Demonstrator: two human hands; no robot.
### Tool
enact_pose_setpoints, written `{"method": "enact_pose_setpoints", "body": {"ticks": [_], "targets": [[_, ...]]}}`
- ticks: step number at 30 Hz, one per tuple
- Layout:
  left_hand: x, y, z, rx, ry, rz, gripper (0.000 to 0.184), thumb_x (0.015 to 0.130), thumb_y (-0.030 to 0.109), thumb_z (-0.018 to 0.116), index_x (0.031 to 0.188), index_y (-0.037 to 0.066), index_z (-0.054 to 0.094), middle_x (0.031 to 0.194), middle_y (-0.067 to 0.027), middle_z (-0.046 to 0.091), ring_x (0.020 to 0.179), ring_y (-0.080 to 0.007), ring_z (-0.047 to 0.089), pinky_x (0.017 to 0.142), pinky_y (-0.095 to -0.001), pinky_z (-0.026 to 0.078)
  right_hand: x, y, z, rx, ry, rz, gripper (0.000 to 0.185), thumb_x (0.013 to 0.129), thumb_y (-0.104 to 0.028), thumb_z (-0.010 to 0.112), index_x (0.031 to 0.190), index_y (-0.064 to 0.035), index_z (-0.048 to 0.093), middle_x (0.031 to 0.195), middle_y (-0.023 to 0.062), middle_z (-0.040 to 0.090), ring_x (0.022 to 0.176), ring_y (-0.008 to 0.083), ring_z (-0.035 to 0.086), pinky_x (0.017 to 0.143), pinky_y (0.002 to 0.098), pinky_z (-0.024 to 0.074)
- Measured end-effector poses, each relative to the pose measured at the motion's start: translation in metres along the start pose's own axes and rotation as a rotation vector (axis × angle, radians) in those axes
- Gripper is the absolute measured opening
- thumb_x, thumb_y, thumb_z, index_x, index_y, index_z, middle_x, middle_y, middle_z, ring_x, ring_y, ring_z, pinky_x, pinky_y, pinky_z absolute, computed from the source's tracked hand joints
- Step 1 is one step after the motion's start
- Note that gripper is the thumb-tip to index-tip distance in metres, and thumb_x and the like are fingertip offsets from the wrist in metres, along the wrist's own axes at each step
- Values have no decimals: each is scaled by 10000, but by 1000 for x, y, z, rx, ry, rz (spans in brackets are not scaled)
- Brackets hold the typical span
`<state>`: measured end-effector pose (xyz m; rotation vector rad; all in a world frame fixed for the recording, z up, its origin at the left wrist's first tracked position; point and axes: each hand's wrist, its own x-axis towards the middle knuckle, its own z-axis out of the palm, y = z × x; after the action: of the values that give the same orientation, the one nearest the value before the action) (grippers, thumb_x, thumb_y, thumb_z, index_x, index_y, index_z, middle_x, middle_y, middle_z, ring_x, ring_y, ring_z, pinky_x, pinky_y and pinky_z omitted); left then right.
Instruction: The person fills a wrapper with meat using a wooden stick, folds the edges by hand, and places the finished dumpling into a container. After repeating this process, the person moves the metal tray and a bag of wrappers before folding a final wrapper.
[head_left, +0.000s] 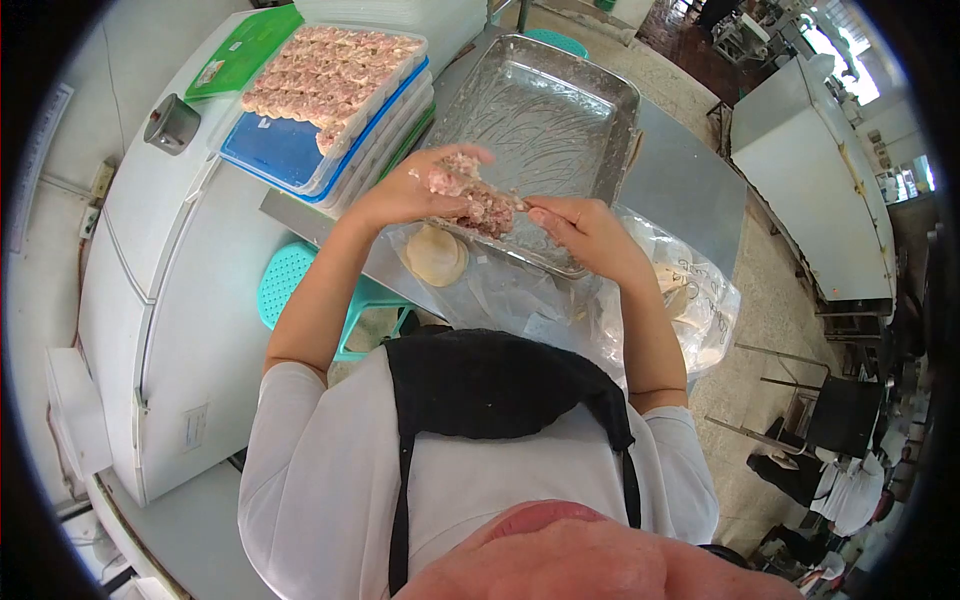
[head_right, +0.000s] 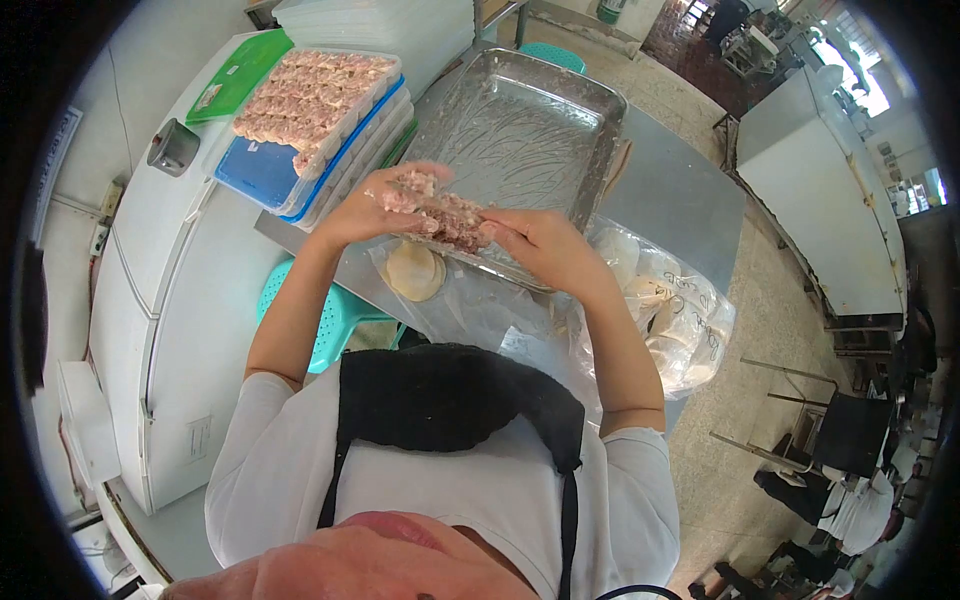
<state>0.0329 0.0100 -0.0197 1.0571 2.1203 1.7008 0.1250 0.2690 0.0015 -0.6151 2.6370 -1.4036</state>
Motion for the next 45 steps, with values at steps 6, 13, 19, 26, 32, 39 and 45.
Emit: {"method": "enact_pose_setpoints", "body": {"ticks": [6,13,19,26,32,39,45], "targets": [[-3,-20,-10,269,-212,-1,412,733,168,781,1095,34,637,1017,-29,641,965,-135,581,864,-290,462,19,54,26,-18,-109,26,336,945,-296,566,1180,-68,640,1062,198,666,933,340,657,835,358,496],[-18,-76,4,32,179,-487,425,765,248,775,1106,39,633,943,-43,642,917,-137,586,794,-279,487,14,38,46,-501,196,-9,278,937,-244,556,1164,-96,619,933,151,676,861,362,646,763,440,508],[-21,-44,0,188,35,-464,576,760,246,772,1263,69,555,1206,-82,581,1008,-152,581,864,-296,483,14,109,53,-780,-17,225,249,933,-233,549,1137,-113,625,907,144,673,840,373,641,736,463,506],[-20,11,-2,176,32,69,513,719,131,733,1202,80,566,1163,-82,575,982,-187,588,917,-322,450,-25,31,11,-89,192,142,348,949,-289,573,1208,-66,634,1056,176,685,905,243,665,821,313,492],[-6,13,-22,337,-241,-140,272,736,139,734,981,59,645,949,-74,625,936,-198,580,849,-326,444,-12,-26,20,-377,140,21,316,936,-284,585,1182,-95,646,907,130,669,814,283,651,729,351,508],[-26,23,-85,366,-63,217,396,736,209,765,1054,63,580,913,-76,619,704,-154,569,659,-284,461,21,-83,45,-650,386,-15,316,931,-353,560,1131,-130,661,819,117,642,771,347,629,644,422,498],[-62,51,-141,319,227,374,596,689,123,827,1236,106,591,1012,-33,649,890,-130,620,835,-279,507,67,-24,59,-726,33,366,356,917,-356,533,882,-46,705,864,173,684,856,373,654,709,454,512]]}}
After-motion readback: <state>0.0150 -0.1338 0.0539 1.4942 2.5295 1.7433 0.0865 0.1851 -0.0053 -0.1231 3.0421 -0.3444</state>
